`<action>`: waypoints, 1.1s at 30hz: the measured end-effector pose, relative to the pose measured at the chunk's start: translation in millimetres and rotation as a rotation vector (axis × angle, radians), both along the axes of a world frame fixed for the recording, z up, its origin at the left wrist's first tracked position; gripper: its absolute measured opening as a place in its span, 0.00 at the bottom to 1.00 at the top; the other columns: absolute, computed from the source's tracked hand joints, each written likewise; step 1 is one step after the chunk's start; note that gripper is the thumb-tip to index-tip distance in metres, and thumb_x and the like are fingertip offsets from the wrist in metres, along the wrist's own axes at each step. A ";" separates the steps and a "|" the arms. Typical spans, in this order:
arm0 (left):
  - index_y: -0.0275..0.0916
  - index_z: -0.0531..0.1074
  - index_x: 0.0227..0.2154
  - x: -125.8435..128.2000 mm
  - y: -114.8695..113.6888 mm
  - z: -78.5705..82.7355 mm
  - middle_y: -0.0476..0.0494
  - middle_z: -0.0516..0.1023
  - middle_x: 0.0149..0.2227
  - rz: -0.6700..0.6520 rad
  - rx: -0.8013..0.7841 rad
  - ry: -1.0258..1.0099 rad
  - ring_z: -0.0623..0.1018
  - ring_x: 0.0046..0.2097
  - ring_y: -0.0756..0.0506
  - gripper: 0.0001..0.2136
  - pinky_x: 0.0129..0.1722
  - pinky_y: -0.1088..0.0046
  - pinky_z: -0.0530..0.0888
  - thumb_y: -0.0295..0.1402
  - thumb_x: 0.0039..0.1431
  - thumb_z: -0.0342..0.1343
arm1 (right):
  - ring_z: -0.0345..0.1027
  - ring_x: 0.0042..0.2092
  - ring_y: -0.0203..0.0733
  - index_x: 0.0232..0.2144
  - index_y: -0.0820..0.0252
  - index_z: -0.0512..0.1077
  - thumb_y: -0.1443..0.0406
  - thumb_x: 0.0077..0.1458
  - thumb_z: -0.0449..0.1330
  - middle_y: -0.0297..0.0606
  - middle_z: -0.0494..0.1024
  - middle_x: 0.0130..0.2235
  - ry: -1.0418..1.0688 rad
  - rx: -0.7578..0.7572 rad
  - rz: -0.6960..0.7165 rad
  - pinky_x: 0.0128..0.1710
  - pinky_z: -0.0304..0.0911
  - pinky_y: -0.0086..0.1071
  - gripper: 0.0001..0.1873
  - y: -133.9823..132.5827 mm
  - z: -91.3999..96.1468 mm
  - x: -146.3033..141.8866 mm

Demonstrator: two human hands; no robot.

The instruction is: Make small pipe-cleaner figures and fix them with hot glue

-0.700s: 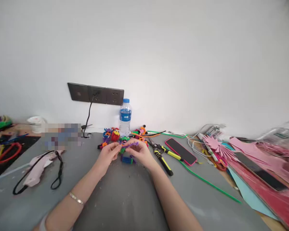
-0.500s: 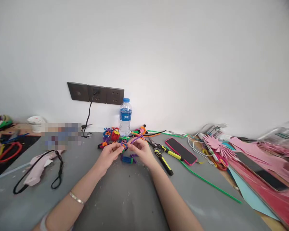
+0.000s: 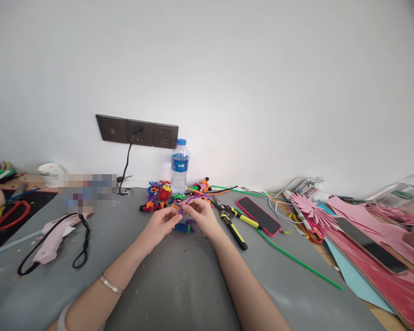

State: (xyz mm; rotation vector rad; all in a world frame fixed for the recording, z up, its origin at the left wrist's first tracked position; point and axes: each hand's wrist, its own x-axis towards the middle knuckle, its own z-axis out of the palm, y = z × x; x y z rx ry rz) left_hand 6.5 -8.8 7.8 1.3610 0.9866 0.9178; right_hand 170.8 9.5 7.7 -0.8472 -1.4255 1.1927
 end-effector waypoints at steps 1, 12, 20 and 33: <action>0.38 0.67 0.26 0.4 0.7 -0.7 0.55 0.62 0.22 0.025 0.007 -0.022 0.61 0.21 0.54 0.16 0.21 0.77 0.59 0.48 0.52 0.58 | 0.69 0.31 0.39 0.27 0.59 0.74 0.55 0.50 0.65 0.36 0.77 0.29 0.000 -0.002 -0.005 0.34 0.66 0.33 0.13 0.1 0.4 0.3; 0.40 0.74 0.36 -6.4 7.6 -9.1 0.47 0.77 0.32 0.241 0.161 -0.124 0.77 0.35 0.47 0.11 0.29 0.76 0.72 0.38 0.51 0.63 | 0.71 0.32 0.38 0.26 0.59 0.71 0.59 0.50 0.65 0.34 0.76 0.29 -0.004 -0.011 0.012 0.35 0.65 0.32 0.10 -3.4 2.0 -2.1; 0.38 0.79 0.31 -2.5 7.9 -7.0 0.44 0.80 0.33 0.284 0.062 -0.272 0.76 0.34 0.48 0.11 0.33 0.75 0.73 0.38 0.46 0.66 | 0.70 0.34 0.37 0.25 0.60 0.73 0.61 0.45 0.69 0.34 0.76 0.31 0.090 -0.004 0.059 0.37 0.65 0.31 0.10 -1.7 -3.2 -6.3; 0.37 0.78 0.25 -1.5 5.5 6.5 0.48 0.77 0.24 0.383 0.009 -0.395 0.69 0.25 0.52 0.12 0.28 0.75 0.69 0.38 0.37 0.70 | 0.72 0.36 0.37 0.32 0.60 0.76 0.59 0.48 0.68 0.37 0.78 0.33 0.094 -0.075 0.199 0.40 0.67 0.33 0.12 -5.3 -2.8 -4.6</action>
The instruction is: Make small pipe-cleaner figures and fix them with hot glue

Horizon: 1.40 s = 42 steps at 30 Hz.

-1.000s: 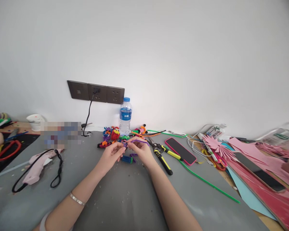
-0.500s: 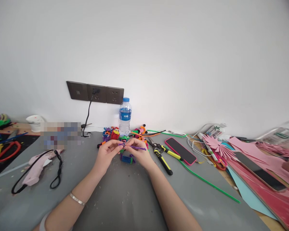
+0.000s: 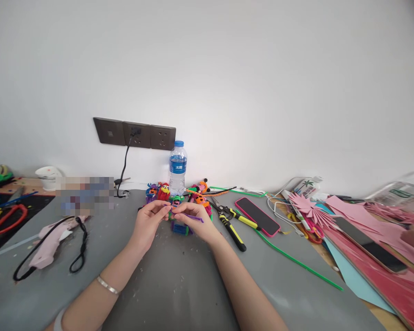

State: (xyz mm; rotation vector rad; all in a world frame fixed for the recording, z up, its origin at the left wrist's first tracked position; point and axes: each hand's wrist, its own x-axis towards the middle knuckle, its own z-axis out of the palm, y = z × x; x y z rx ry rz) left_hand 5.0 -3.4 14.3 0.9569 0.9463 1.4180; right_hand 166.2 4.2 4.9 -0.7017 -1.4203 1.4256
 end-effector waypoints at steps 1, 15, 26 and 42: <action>0.38 0.79 0.25 -0.3 0.6 -0.3 0.49 0.77 0.24 0.013 -0.008 -0.010 0.69 0.25 0.52 0.12 0.27 0.75 0.69 0.38 0.36 0.71 | 0.72 0.36 0.38 0.33 0.60 0.76 0.58 0.48 0.67 0.37 0.78 0.34 -0.018 -0.010 0.016 0.39 0.67 0.33 0.13 -0.9 0.8 0.3; 0.38 0.81 0.29 -3.4 2.5 -8.1 0.47 0.76 0.23 -0.050 -0.009 0.211 0.64 0.23 0.53 0.13 0.22 0.76 0.61 0.41 0.41 0.68 | 0.67 0.31 0.36 0.29 0.59 0.70 0.54 0.49 0.66 0.34 0.74 0.29 0.071 -0.010 -0.144 0.33 0.65 0.30 0.14 4.6 1.4 -0.4; 0.38 0.81 0.30 -2.4 1.5 -6.9 0.45 0.78 0.26 -0.099 -0.045 0.239 0.65 0.24 0.52 0.14 0.23 0.76 0.61 0.42 0.42 0.67 | 0.63 0.27 0.34 0.25 0.58 0.65 0.52 0.49 0.65 0.31 0.71 0.25 0.038 -0.009 -0.227 0.31 0.64 0.30 0.18 5.5 5.2 0.9; 0.38 0.75 0.33 -1.3 0.7 -4.6 0.52 0.72 0.24 -0.105 -0.129 0.075 0.67 0.24 0.53 0.18 0.25 0.77 0.64 0.43 0.42 0.68 | 0.71 0.32 0.37 0.30 0.59 0.69 0.55 0.48 0.67 0.35 0.74 0.30 0.034 -0.076 -0.072 0.36 0.68 0.32 0.16 2.8 1.2 -3.1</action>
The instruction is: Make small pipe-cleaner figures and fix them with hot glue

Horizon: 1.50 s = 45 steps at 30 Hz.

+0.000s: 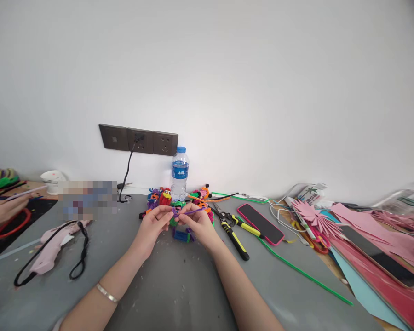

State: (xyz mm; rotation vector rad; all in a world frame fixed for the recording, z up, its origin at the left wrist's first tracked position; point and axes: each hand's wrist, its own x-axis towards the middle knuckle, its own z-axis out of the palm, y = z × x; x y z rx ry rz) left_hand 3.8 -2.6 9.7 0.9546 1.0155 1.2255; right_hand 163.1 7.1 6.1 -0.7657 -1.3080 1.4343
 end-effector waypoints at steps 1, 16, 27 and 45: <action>0.38 0.75 0.33 -0.3 -0.1 0.1 0.53 0.71 0.23 -0.002 -0.008 -0.001 0.66 0.24 0.53 0.18 0.25 0.77 0.63 0.43 0.41 0.68 | 0.71 0.32 0.38 0.30 0.59 0.70 0.55 0.48 0.67 0.35 0.74 0.30 -0.003 0.006 -0.004 0.36 0.68 0.32 0.15 -0.1 0.2 0.2; 0.37 0.75 0.29 -3.3 1.3 -2.8 0.55 0.66 0.22 -0.192 -0.104 -0.208 0.62 0.24 0.56 0.13 0.26 0.80 0.62 0.36 0.42 0.70 | 0.64 0.31 0.35 0.28 0.60 0.73 0.58 0.49 0.67 0.33 0.71 0.29 -0.047 0.075 0.037 0.34 0.61 0.29 0.12 -2.6 8.1 4.0; 0.37 0.73 0.25 -4.2 0.4 -0.6 0.54 0.66 0.24 -0.260 -0.127 -0.369 0.61 0.24 0.56 0.12 0.25 0.80 0.62 0.32 0.41 0.72 | 0.63 0.29 0.33 0.28 0.61 0.73 0.58 0.49 0.67 0.33 0.71 0.28 -0.059 0.040 0.109 0.32 0.59 0.28 0.12 -5.4 9.7 7.0; 0.37 0.70 0.25 -4.4 3.4 -3.9 0.55 0.64 0.23 -0.107 -0.111 -0.130 0.60 0.24 0.56 0.17 0.21 0.81 0.58 0.37 0.38 0.72 | 0.67 0.30 0.35 0.28 0.59 0.73 0.57 0.47 0.68 0.32 0.72 0.29 -0.018 0.064 0.017 0.35 0.64 0.32 0.13 -2.3 7.6 4.5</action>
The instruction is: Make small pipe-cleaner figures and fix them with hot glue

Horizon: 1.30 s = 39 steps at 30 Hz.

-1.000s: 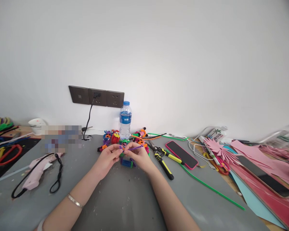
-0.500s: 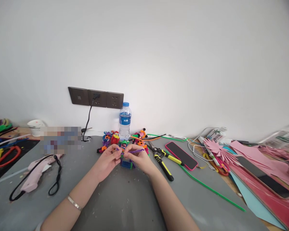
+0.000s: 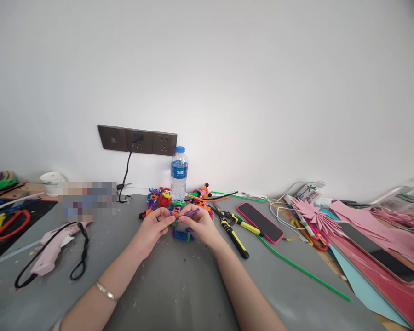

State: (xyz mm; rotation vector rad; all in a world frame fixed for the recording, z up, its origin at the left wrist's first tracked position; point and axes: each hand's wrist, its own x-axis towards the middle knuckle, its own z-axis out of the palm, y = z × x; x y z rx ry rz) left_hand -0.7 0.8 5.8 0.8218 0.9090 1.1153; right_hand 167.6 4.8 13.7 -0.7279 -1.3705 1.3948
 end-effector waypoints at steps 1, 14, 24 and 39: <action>0.36 0.69 0.23 0.0 0.0 0.5 0.55 0.63 0.22 0.003 0.001 0.013 0.59 0.24 0.56 0.17 0.21 0.81 0.57 0.37 0.37 0.72 | 0.67 0.30 0.35 0.28 0.59 0.73 0.57 0.47 0.68 0.32 0.72 0.29 -0.001 0.005 -0.001 0.35 0.65 0.32 0.13 -0.2 0.2 -0.1; 0.36 0.76 0.26 -0.4 0.3 -1.7 0.51 0.70 0.23 0.023 0.025 0.041 0.65 0.24 0.55 0.14 0.24 0.79 0.62 0.37 0.37 0.71 | 0.68 0.32 0.36 0.28 0.60 0.72 0.59 0.48 0.68 0.34 0.74 0.29 0.010 0.008 -0.029 0.35 0.63 0.30 0.12 2.2 -3.6 3.2; 0.36 0.77 0.23 -0.4 -1.6 3.0 0.49 0.74 0.22 -0.106 0.285 0.470 0.65 0.24 0.51 0.10 0.25 0.76 0.61 0.39 0.43 0.65 | 0.64 0.28 0.33 0.27 0.60 0.67 0.58 0.49 0.66 0.31 0.71 0.27 -0.047 -0.010 0.052 0.31 0.61 0.29 0.14 0.2 -1.8 5.0; 0.37 0.74 0.24 2.2 -4.8 0.2 0.54 0.63 0.17 -0.189 0.333 0.514 0.57 0.21 0.53 0.11 0.22 0.76 0.53 0.41 0.46 0.64 | 0.64 0.28 0.33 0.28 0.59 0.68 0.57 0.47 0.68 0.31 0.73 0.28 -0.028 -0.070 0.122 0.31 0.60 0.29 0.15 3.2 -3.0 12.1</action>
